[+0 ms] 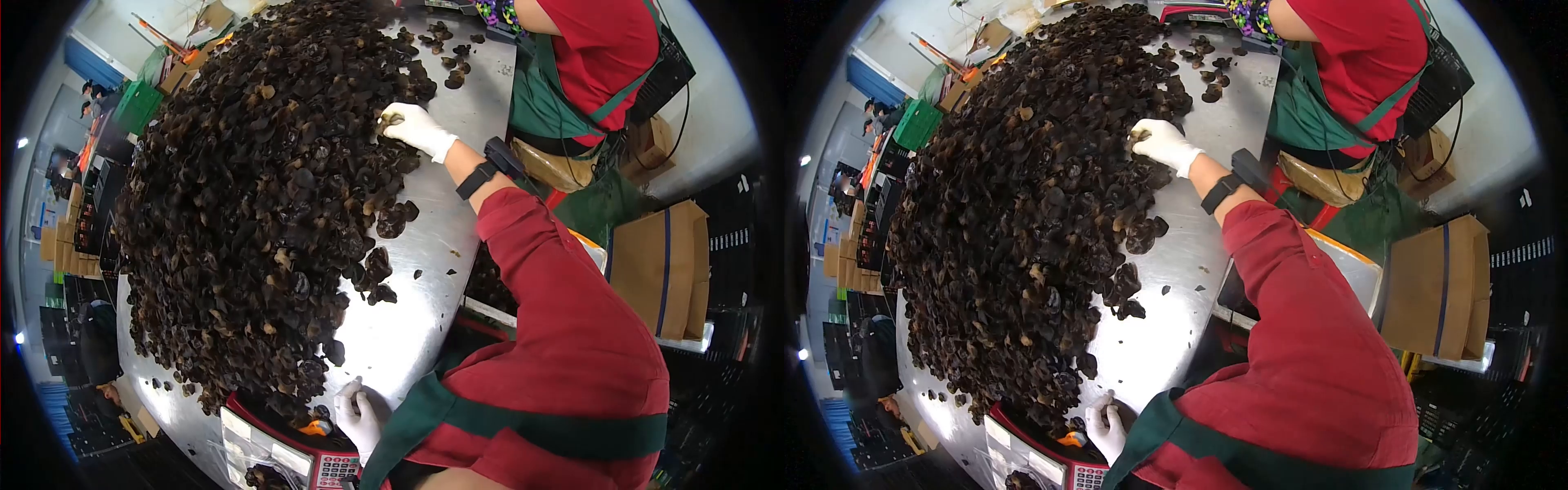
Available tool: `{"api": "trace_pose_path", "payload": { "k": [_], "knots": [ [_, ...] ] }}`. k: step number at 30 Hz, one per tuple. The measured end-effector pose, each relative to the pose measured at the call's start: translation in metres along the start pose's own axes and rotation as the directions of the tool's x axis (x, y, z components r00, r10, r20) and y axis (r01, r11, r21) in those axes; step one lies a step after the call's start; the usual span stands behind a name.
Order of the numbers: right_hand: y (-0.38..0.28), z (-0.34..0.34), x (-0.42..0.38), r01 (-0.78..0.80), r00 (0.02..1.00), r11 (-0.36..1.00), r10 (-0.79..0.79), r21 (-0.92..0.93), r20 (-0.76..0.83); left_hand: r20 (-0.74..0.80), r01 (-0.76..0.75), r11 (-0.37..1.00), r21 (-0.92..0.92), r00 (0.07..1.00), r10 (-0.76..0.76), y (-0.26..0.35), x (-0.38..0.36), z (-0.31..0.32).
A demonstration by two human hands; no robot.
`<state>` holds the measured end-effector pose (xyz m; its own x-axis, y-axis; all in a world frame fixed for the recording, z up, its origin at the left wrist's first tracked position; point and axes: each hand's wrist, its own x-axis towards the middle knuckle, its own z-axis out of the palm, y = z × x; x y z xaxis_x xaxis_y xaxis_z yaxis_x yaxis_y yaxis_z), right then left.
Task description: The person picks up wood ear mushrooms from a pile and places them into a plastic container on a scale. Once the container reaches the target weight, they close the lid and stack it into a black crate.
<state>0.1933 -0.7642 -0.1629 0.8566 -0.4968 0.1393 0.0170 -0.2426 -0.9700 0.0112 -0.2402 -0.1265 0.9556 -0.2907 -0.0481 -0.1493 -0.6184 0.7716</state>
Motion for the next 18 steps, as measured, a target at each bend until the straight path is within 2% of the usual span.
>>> {"api": "trace_pose_path", "payload": {
  "k": [2,3,5,6,8,10,12,14,16,18],
  "knots": [
    [-0.001,-0.007,-0.003,0.0,1.0,0.989,-0.003,0.145,0.021,0.002,-0.005,1.0,-0.008,1.0,0.005,0.002,0.001,0.0],
    [-0.001,-0.013,-0.008,0.001,1.0,0.99,-0.004,0.142,0.019,0.005,-0.01,1.0,-0.014,1.0,0.01,0.003,0.002,0.0],
    [-0.025,-0.025,-0.032,-0.143,0.987,0.934,0.113,0.326,0.111,0.005,-0.015,1.0,-0.016,1.0,0.015,0.0,0.001,0.0],
    [-0.031,-0.032,-0.045,-0.143,0.987,0.935,0.112,0.325,0.111,0.003,-0.017,1.0,-0.018,1.0,0.017,-0.002,0.001,0.0],
    [-0.038,-0.051,-0.073,-0.158,0.975,0.902,0.077,0.402,0.211,-0.005,-0.012,0.999,-0.039,1.0,0.012,-0.004,0.001,0.002],
    [-0.038,-0.073,-0.103,-0.171,0.963,0.903,0.068,0.393,0.262,-0.01,-0.005,0.998,-0.06,1.0,0.004,-0.001,-0.001,0.001],
    [-0.039,-0.1,-0.13,-0.244,0.927,0.926,0.136,0.288,0.349,-0.002,0.01,0.998,-0.063,1.0,-0.01,0.006,0.001,0.0],
    [-0.055,-0.123,-0.162,-0.345,0.872,0.937,0.295,0.063,0.39,0.001,-0.009,0.998,-0.055,1.0,0.01,0.001,0.0,0.0],
    [-0.045,-0.148,-0.19,-0.279,0.843,0.959,0.217,0.055,0.491,0.006,-0.029,0.999,-0.045,1.0,0.03,-0.001,0.001,0.001],
    [-0.055,-0.158,-0.206,-0.275,0.842,0.961,0.251,-0.021,0.477,-0.008,-0.023,0.998,-0.056,1.0,0.022,0.001,0.001,0.001]
  ]
}}
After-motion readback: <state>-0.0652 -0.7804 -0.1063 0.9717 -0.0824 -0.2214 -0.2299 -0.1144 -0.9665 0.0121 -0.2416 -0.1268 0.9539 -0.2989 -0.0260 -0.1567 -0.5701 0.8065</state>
